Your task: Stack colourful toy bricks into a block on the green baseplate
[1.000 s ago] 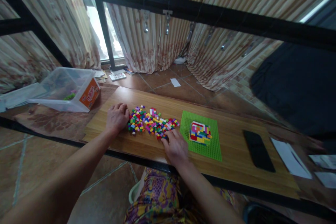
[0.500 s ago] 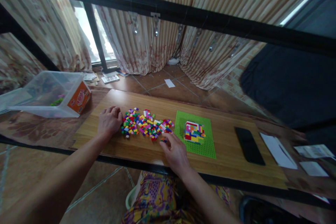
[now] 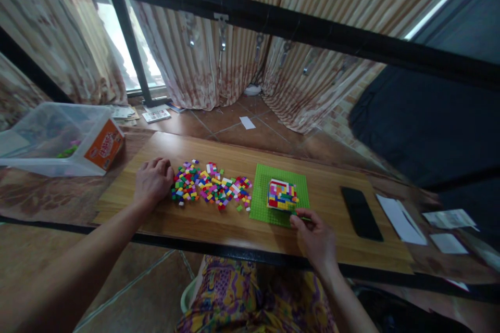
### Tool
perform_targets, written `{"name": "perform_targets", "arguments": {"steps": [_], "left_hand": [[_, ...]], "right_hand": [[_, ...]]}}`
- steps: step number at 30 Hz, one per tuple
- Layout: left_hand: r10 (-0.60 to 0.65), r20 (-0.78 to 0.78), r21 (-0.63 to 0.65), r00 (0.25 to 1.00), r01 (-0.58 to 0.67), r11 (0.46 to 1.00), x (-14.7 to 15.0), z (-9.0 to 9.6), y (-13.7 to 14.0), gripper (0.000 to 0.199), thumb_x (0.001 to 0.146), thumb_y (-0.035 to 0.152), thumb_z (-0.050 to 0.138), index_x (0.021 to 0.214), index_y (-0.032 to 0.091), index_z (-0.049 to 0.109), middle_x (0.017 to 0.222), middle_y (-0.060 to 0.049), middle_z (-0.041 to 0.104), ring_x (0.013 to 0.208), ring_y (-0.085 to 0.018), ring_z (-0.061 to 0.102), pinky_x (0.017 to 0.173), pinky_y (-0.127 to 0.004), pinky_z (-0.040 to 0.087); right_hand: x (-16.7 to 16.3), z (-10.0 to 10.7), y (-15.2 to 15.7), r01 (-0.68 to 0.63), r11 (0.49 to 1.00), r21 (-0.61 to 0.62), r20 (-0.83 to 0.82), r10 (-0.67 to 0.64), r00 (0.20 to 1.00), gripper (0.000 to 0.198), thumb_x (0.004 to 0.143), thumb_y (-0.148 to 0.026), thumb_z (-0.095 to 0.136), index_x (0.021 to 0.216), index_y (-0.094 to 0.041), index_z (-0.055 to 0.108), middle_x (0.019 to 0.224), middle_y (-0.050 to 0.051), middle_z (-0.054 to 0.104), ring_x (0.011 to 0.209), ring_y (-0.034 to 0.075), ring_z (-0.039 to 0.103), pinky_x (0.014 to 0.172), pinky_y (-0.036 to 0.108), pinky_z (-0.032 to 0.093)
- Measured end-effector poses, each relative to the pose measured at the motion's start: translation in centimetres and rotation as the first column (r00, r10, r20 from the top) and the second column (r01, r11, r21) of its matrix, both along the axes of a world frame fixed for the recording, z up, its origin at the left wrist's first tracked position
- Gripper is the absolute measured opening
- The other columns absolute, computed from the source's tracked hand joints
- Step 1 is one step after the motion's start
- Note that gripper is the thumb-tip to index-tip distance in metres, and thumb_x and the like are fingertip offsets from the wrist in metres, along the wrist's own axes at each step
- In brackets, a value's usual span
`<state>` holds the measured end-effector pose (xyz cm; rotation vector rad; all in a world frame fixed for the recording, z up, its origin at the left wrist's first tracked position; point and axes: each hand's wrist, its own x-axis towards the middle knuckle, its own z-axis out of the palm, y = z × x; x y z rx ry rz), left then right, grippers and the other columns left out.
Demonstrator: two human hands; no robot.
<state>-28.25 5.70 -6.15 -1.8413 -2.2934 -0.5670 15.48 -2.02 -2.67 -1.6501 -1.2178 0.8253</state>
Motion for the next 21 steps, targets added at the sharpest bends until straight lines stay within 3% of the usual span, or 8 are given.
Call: {"name": "perform_targets", "arguments": {"steps": [6,15,21], "left_hand": [[-0.003,0.022,-0.013,1.0,0.003,1.0,0.0,0.2,0.0,0.037,0.092,0.036,0.04,0.112,0.018,0.066,0.123,-0.015,0.066,0.12,-0.031,0.056,0.105,-0.044,0.041],[0.017,-0.011,0.004,1.0,-0.017,1.0,0.1,0.2,-0.1,0.035,0.092,0.036,0.041,0.111,0.02,0.066,0.122,-0.013,0.067,0.114,-0.031,0.059,0.1,-0.044,0.044],[0.004,-0.005,-0.001,1.0,-0.004,1.0,0.0,-0.1,0.0,0.035,0.092,0.035,0.041,0.11,0.018,0.066,0.12,-0.014,0.067,0.115,-0.031,0.058,0.103,-0.044,0.042]], "right_hand": [[1.4,-0.3,1.4,-0.003,0.999,0.035,0.008,0.002,1.0,0.043,0.076,-0.057,0.072,0.094,-0.018,0.068,0.078,0.008,0.075,0.07,0.024,0.073,0.064,0.036,0.06],[2.3,-0.8,3.0,-0.146,0.964,0.222,0.312,0.072,0.947,0.03,0.086,-0.048,0.064,0.087,-0.02,0.075,0.092,0.009,0.074,0.082,0.022,0.069,0.067,0.034,0.055],[2.2,-1.1,3.1,-0.155,0.951,0.269,0.307,0.068,0.949,0.025,0.086,-0.043,0.065,0.087,-0.02,0.076,0.089,0.008,0.075,0.082,0.022,0.069,0.069,0.034,0.055]]}}
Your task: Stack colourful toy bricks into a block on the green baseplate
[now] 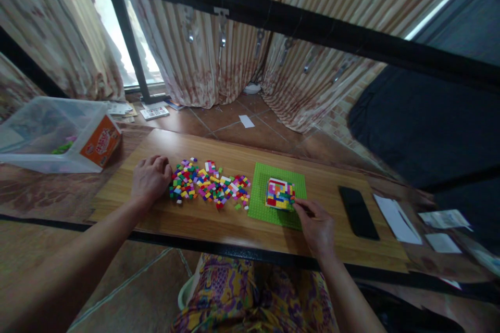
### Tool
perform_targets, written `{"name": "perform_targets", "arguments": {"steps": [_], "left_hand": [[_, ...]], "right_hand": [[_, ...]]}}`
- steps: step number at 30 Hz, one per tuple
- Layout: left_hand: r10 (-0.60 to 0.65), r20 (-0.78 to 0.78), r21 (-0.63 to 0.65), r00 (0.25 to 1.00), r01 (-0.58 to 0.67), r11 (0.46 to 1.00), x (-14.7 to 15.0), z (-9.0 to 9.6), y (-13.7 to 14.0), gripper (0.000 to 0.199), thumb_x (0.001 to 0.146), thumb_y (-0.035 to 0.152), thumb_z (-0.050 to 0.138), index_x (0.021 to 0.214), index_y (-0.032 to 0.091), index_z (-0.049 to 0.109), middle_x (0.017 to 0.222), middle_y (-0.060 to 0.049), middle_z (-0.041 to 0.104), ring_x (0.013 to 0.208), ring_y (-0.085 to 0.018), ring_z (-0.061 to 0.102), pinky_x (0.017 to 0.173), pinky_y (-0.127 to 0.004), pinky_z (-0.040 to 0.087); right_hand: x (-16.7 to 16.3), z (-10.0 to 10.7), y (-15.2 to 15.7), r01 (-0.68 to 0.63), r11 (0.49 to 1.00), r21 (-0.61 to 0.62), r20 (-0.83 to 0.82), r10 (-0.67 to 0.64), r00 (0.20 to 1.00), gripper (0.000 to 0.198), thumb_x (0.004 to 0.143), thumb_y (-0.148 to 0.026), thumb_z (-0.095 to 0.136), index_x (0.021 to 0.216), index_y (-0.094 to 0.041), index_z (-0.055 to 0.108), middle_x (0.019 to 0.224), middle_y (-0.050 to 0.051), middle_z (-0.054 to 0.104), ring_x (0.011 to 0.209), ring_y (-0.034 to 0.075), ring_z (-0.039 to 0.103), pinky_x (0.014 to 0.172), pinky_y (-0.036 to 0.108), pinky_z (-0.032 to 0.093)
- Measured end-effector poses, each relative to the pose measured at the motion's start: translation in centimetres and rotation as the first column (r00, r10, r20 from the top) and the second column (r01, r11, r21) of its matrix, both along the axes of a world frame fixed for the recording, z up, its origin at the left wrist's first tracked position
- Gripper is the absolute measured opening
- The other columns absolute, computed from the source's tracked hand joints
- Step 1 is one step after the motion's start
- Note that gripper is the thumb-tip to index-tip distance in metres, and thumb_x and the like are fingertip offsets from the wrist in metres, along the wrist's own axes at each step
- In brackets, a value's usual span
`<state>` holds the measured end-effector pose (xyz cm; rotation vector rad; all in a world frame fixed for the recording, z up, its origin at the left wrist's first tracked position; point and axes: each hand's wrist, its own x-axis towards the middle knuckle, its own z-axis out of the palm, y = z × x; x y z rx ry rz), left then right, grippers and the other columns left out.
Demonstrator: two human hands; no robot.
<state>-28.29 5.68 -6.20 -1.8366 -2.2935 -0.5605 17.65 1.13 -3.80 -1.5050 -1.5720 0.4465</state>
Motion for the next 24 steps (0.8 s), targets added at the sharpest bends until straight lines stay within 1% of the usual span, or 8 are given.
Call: {"name": "perform_targets", "arguments": {"steps": [5,13,19,24], "left_hand": [[0.006,0.009,-0.013,1.0,-0.006,1.0,0.2,0.3,0.0,0.035,0.092,0.034,0.041,0.108,0.017,0.067,0.12,-0.014,0.067,0.116,-0.031,0.059,0.104,-0.044,0.042],[0.008,0.002,-0.005,1.0,-0.008,1.0,0.4,0.4,-0.1,0.035,0.093,0.035,0.04,0.11,0.019,0.066,0.123,-0.013,0.067,0.118,-0.03,0.058,0.105,-0.043,0.042],[0.008,0.014,0.001,1.0,-0.008,1.0,0.3,0.3,-0.1,0.036,0.093,0.036,0.041,0.112,0.02,0.066,0.122,-0.012,0.067,0.119,-0.03,0.057,0.104,-0.043,0.042],[0.008,0.009,0.001,1.0,-0.008,1.0,0.3,0.2,-0.1,0.035,0.092,0.036,0.041,0.111,0.02,0.066,0.122,-0.012,0.066,0.118,-0.03,0.057,0.104,-0.043,0.041]], "right_hand": [[-0.1,0.0,-0.1,0.0,1.0,0.025,0.003,0.0,1.0,0.024,0.086,-0.041,0.065,0.089,-0.02,0.077,0.089,0.008,0.075,0.081,0.022,0.07,0.071,0.035,0.057],[0.5,-0.8,-0.2,-0.021,0.996,0.081,0.088,0.014,0.996,0.027,0.09,-0.042,0.061,0.095,-0.021,0.078,0.095,0.01,0.077,0.086,0.024,0.072,0.077,0.039,0.059],[0.4,-1.1,-0.4,-0.045,0.987,0.151,0.222,0.011,0.975,0.03,0.095,-0.041,0.055,0.101,-0.023,0.078,0.096,0.009,0.078,0.087,0.024,0.073,0.08,0.04,0.06],[0.5,-1.6,-0.7,-0.054,0.985,0.166,0.318,-0.002,0.948,0.031,0.098,-0.039,0.051,0.108,-0.024,0.076,0.097,0.009,0.078,0.086,0.022,0.073,0.081,0.039,0.06]]}}
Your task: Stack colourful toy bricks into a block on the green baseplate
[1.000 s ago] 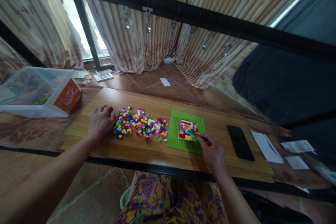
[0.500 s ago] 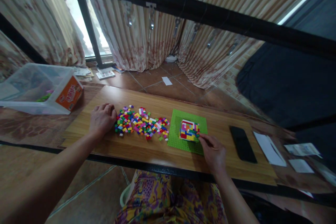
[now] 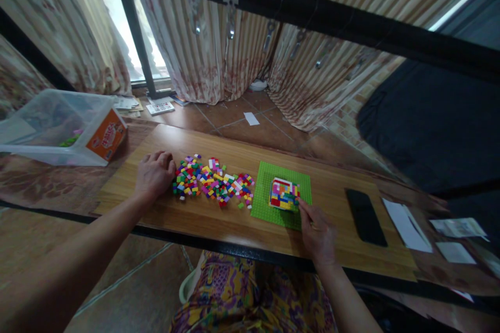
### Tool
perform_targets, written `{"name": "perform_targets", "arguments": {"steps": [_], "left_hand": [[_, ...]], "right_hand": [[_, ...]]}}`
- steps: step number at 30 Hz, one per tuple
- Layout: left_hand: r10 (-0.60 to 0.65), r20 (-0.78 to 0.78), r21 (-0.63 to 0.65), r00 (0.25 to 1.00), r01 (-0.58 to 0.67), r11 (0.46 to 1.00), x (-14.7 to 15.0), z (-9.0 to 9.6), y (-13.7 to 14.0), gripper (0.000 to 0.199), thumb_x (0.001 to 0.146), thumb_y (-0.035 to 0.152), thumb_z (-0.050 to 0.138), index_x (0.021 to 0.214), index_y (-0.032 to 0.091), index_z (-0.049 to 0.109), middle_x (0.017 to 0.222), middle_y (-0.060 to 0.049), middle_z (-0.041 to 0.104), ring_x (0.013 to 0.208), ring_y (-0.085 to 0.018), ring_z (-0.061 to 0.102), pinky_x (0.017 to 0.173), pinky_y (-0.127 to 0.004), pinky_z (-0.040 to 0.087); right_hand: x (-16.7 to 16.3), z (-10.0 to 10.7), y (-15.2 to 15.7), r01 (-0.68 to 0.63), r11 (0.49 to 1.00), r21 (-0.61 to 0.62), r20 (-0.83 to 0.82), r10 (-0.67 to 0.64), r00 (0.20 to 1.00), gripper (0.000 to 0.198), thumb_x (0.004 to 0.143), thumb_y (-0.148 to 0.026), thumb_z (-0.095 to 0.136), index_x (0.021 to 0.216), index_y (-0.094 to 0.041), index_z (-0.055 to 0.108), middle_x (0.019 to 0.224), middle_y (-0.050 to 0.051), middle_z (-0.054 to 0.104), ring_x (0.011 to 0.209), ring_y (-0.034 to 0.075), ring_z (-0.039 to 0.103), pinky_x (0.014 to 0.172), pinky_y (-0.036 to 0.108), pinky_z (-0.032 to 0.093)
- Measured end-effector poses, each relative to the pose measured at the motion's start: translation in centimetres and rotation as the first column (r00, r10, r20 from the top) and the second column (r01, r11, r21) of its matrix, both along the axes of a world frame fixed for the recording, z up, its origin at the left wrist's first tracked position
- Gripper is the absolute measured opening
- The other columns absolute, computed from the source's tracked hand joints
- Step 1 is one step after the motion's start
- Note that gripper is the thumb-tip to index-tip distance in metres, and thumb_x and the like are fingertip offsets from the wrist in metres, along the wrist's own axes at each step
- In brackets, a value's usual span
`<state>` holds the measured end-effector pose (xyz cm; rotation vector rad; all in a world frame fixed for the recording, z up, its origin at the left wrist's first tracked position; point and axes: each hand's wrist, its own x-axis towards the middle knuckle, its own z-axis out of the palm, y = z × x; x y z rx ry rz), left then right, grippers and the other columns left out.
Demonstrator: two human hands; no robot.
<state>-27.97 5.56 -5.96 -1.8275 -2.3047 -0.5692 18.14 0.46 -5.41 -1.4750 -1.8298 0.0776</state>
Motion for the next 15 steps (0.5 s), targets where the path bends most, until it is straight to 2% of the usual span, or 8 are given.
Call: {"name": "perform_targets", "arguments": {"steps": [10,15], "left_hand": [[0.0,0.019,-0.025,1.0,0.001,1.0,0.1,0.1,0.0,0.034,0.092,0.035,0.041,0.11,0.021,0.066,0.122,-0.011,0.067,0.121,-0.029,0.056,0.107,-0.044,0.04],[0.001,0.011,-0.029,1.0,-0.001,1.0,0.1,0.1,0.0,0.037,0.092,0.035,0.039,0.112,0.019,0.066,0.125,-0.013,0.066,0.121,-0.031,0.056,0.108,-0.044,0.039]], "right_hand": [[-0.2,-0.6,-0.2,0.018,0.999,0.026,0.004,-0.018,1.0,0.032,0.1,-0.038,0.049,0.111,-0.024,0.076,0.099,0.009,0.077,0.087,0.022,0.073,0.083,0.04,0.06],[0.0,-1.2,-0.6,0.03,1.0,0.006,0.025,-0.03,0.999,0.033,0.101,-0.034,0.047,0.118,-0.023,0.073,0.1,0.01,0.077,0.088,0.023,0.072,0.086,0.041,0.059]]}}
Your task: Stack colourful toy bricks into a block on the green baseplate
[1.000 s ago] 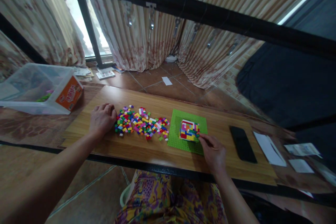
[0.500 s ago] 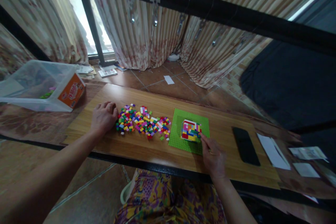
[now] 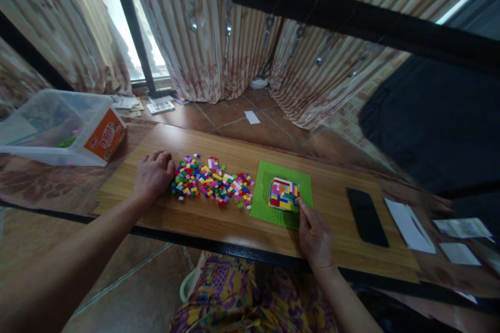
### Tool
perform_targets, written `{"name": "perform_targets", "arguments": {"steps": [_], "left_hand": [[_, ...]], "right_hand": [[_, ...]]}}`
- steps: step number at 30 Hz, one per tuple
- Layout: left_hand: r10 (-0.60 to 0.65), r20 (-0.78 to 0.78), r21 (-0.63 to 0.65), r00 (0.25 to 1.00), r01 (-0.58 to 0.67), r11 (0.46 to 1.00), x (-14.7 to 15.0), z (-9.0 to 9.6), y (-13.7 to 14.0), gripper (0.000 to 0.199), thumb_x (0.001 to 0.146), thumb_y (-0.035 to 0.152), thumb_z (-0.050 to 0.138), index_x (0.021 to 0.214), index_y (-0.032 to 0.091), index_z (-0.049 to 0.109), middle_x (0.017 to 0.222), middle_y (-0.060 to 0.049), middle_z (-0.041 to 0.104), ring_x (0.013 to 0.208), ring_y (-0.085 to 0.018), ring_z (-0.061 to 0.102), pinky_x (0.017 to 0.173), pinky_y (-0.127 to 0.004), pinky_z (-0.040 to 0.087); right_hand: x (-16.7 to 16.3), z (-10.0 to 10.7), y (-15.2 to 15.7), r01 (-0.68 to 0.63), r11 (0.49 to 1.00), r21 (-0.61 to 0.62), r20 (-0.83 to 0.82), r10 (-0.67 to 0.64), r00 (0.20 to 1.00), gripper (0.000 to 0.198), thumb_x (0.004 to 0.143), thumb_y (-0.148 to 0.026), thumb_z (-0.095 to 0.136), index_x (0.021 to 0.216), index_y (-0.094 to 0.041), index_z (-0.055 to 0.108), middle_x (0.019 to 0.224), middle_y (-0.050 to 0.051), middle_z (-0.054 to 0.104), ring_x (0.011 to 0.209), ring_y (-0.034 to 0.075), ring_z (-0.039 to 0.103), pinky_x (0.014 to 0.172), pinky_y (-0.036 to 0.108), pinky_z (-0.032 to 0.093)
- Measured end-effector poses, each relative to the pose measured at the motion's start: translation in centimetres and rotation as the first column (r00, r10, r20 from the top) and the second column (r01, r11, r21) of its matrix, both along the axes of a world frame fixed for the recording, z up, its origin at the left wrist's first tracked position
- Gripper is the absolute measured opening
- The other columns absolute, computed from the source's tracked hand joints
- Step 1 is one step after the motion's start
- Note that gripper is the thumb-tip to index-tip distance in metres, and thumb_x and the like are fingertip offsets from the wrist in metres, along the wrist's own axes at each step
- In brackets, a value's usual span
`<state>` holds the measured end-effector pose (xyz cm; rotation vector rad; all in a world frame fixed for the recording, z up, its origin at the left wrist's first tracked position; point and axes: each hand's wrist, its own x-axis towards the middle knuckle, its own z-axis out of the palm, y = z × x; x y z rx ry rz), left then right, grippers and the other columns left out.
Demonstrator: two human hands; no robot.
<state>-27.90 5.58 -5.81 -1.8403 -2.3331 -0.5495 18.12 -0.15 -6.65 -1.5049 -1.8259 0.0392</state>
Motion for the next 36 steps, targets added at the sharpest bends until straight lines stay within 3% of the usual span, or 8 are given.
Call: {"name": "perform_targets", "arguments": {"steps": [7,13,19,23,26,30,36], "left_hand": [[-0.011,-0.003,0.001,1.0,0.011,1.0,-0.1,0.1,0.1,0.037,0.092,0.035,0.039,0.111,0.018,0.066,0.122,-0.014,0.067,0.12,-0.031,0.057,0.107,-0.044,0.04],[-0.001,0.002,0.013,1.0,0.001,1.0,0.1,0.1,0.0,0.034,0.092,0.034,0.041,0.11,0.02,0.066,0.123,-0.012,0.066,0.121,-0.03,0.056,0.107,-0.044,0.04],[0.009,0.006,-0.003,1.0,-0.009,1.0,0.1,0.2,0.0,0.033,0.091,0.034,0.042,0.108,0.019,0.066,0.122,-0.013,0.066,0.116,-0.03,0.058,0.104,-0.043,0.041],[-0.001,-0.008,0.001,1.0,0.001,1.0,0.2,0.2,-0.1,0.031,0.091,0.032,0.042,0.107,0.019,0.065,0.119,-0.012,0.067,0.114,-0.029,0.059,0.104,-0.042,0.041],[-0.003,-0.002,0.013,1.0,0.003,1.0,0.2,0.2,-0.1,0.029,0.092,0.032,0.043,0.105,0.019,0.066,0.119,-0.012,0.067,0.114,-0.029,0.058,0.103,-0.042,0.042],[-0.006,-0.007,0.037,1.0,0.006,0.999,0.2,-0.1,-0.1,0.029,0.091,0.032,0.044,0.105,0.019,0.066,0.117,-0.012,0.067,0.112,-0.029,0.059,0.1,-0.043,0.043],[-0.018,0.009,0.06,1.0,0.017,0.998,0.2,-0.3,-0.2,0.027,0.091,0.031,0.045,0.104,0.019,0.066,0.116,-0.012,0.067,0.112,-0.03,0.058,0.099,-0.044,0.043]], "right_hand": [[0.1,0.2,-0.1,-0.041,0.998,-0.053,-0.063,0.038,0.997,0.036,0.1,-0.037,0.046,0.122,-0.021,0.07,0.113,0.011,0.075,0.099,0.023,0.071,0.09,0.041,0.057],[0.3,1.1,-0.6,0.105,0.984,-0.145,-0.196,-0.133,0.972,0.048,0.098,-0.042,0.045,0.137,-0.017,0.058,0.104,0.013,0.075,0.081,0.022,0.072,0.077,0.039,0.059],[0.1,1.2,-0.2,0.009,0.994,-0.11,-0.039,-0.014,0.999,0.041,0.098,-0.035,0.042,0.125,-0.018,0.067,0.107,0.013,0.074,0.093,0.024,0.07,0.083,0.04,0.057],[-0.5,1.5,0.0,0.052,0.997,-0.049,0.022,-0.051,0.998,0.039,0.098,-0.032,0.043,0.123,-0.015,0.067,0.104,0.014,0.074,0.091,0.025,0.07,0.08,0.039,0.056],[-1.8,2.6,0.0,0.056,0.998,0.04,0.031,-0.057,0.998,0.034,0.098,-0.031,0.047,0.117,-0.015,0.07,0.099,0.013,0.074,0.086,0.023,0.07,0.078,0.037,0.056],[-4.7,3.9,-0.1,-0.034,0.995,0.091,-0.004,0.034,0.999,0.025,0.098,-0.028,0.052,0.105,-0.016,0.072,0.097,0.011,0.074,0.09,0.021,0.069,0.083,0.035,0.055],[-9.2,3.5,-0.9,-0.208,0.978,-0.012,-0.036,0.207,0.978,0.023,0.098,-0.027,0.051,0.104,-0.019,0.073,0.102,0.009,0.072,0.093,0.02,0.067,0.086,0.034,0.053]]}}
